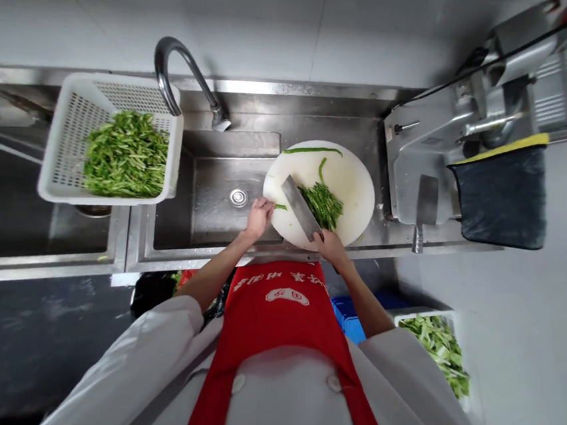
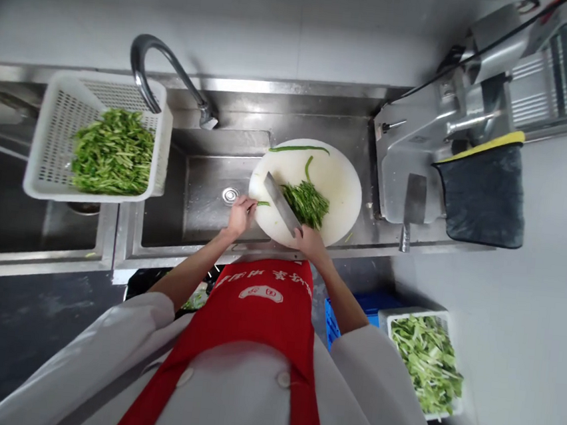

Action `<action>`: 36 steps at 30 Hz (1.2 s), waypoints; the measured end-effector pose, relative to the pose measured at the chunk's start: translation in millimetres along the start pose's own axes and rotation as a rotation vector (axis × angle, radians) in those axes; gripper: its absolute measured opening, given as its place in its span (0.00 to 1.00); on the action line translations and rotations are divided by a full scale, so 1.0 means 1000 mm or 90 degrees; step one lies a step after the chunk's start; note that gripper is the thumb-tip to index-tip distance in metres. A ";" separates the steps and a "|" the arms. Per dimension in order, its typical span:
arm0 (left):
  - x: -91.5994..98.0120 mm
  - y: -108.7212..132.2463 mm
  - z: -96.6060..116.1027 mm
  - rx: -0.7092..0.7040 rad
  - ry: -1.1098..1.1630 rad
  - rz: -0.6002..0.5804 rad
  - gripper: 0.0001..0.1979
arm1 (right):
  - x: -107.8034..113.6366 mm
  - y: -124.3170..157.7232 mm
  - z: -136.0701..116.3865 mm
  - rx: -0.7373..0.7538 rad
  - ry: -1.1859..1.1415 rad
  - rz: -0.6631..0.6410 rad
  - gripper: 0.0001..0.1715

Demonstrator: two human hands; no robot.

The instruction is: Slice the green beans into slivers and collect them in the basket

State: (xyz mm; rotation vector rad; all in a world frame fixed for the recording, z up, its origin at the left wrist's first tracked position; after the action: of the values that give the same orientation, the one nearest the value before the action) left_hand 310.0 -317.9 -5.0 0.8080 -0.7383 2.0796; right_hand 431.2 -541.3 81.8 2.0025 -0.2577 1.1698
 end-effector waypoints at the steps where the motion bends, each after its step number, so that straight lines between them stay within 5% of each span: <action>1: -0.004 -0.001 0.003 -0.021 0.010 -0.029 0.14 | -0.001 0.007 0.007 -0.005 0.000 -0.003 0.21; 4: -0.022 -0.006 0.020 -0.085 0.026 -0.123 0.14 | -0.005 0.028 0.019 -0.012 0.010 -0.022 0.21; 11: -0.038 -0.012 0.034 -0.095 0.020 -0.124 0.13 | -0.002 0.053 0.014 -0.021 0.065 -0.063 0.22; 30: -0.030 -0.015 0.024 -0.077 0.034 -0.112 0.12 | -0.005 0.004 -0.020 -0.017 -0.032 -0.023 0.23; 36: -0.031 -0.021 0.019 -0.100 0.037 -0.128 0.13 | 0.003 0.010 -0.015 -0.016 -0.021 -0.010 0.21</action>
State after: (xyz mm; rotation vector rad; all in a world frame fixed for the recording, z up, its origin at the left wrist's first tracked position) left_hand 348.5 -333.9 -10.8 0.7020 -0.7465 1.8333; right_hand 418.1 -536.5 93.2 2.0002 -0.2710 1.1190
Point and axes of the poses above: each hand's wrist, its own y-axis away from the middle knuckle, its own x-axis out of the back of the hand, z = x × y, the point moved 3 cm from there along -y, towards the middle knuckle, and after that the axes turned 2 degrees about y, right-handed, at the moved point
